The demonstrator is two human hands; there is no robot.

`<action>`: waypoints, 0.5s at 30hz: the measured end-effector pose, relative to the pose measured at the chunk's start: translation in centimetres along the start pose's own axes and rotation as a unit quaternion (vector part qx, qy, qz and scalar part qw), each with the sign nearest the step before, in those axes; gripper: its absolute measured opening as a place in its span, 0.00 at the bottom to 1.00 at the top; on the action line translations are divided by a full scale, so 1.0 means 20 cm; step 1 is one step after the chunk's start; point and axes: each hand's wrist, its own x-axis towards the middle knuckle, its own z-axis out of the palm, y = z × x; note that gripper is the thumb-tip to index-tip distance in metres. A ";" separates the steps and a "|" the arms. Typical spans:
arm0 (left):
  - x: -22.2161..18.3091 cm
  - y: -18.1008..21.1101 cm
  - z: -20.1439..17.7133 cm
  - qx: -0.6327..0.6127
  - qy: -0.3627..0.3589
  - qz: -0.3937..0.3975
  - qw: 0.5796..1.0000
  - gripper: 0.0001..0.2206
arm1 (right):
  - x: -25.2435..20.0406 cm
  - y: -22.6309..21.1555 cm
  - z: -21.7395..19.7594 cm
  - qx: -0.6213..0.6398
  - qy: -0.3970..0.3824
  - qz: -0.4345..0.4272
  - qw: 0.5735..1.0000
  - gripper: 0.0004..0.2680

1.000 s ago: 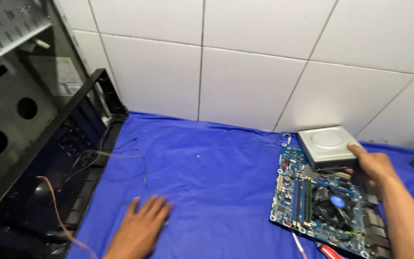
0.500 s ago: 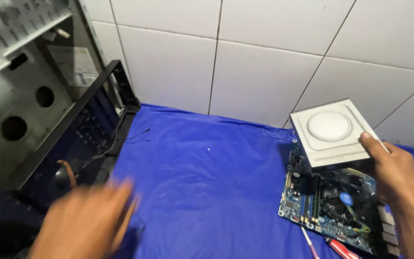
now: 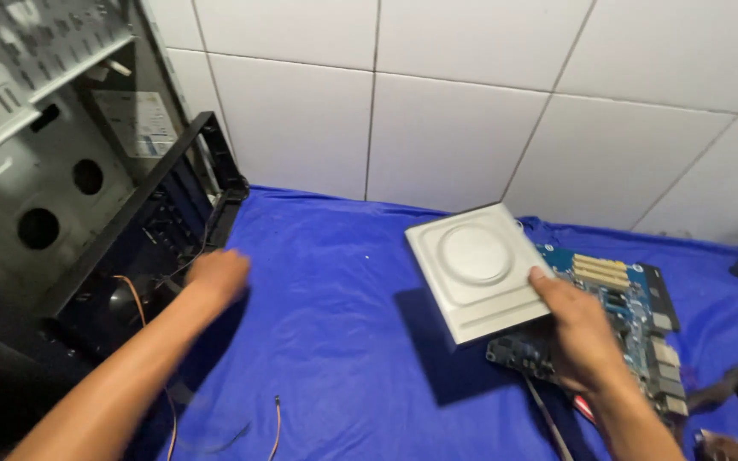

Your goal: Disassembling a desktop computer to remove the motherboard, power supply, and optical drive, then unscrewing the drive casing to clean the internal lens with a brush.

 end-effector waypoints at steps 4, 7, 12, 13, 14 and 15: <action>-0.28 -0.08 0.01 0.007 -0.059 -0.056 0.997 0.16 | -0.06 0.15 0.06 0.002 -0.017 0.025 1.000 0.12; -0.49 -0.06 -0.08 -0.047 -0.005 -0.060 0.997 0.13 | -0.09 0.25 0.13 -0.086 -0.066 0.060 0.992 0.15; -0.74 0.10 -0.17 -0.028 0.056 -0.088 0.994 0.10 | -0.10 0.53 0.21 -0.085 -0.118 0.067 0.987 0.10; -0.80 0.13 -0.18 -0.028 0.060 -0.094 0.993 0.10 | -0.12 0.54 0.22 -0.084 -0.123 0.062 0.987 0.10; -0.85 0.15 -0.19 -0.021 0.024 -0.086 0.996 0.10 | -0.14 0.55 0.24 -0.077 -0.115 0.079 0.987 0.11; -0.91 0.19 -0.19 -0.016 -0.015 -0.077 0.997 0.10 | -0.16 0.57 0.25 -0.070 -0.106 0.099 0.987 0.12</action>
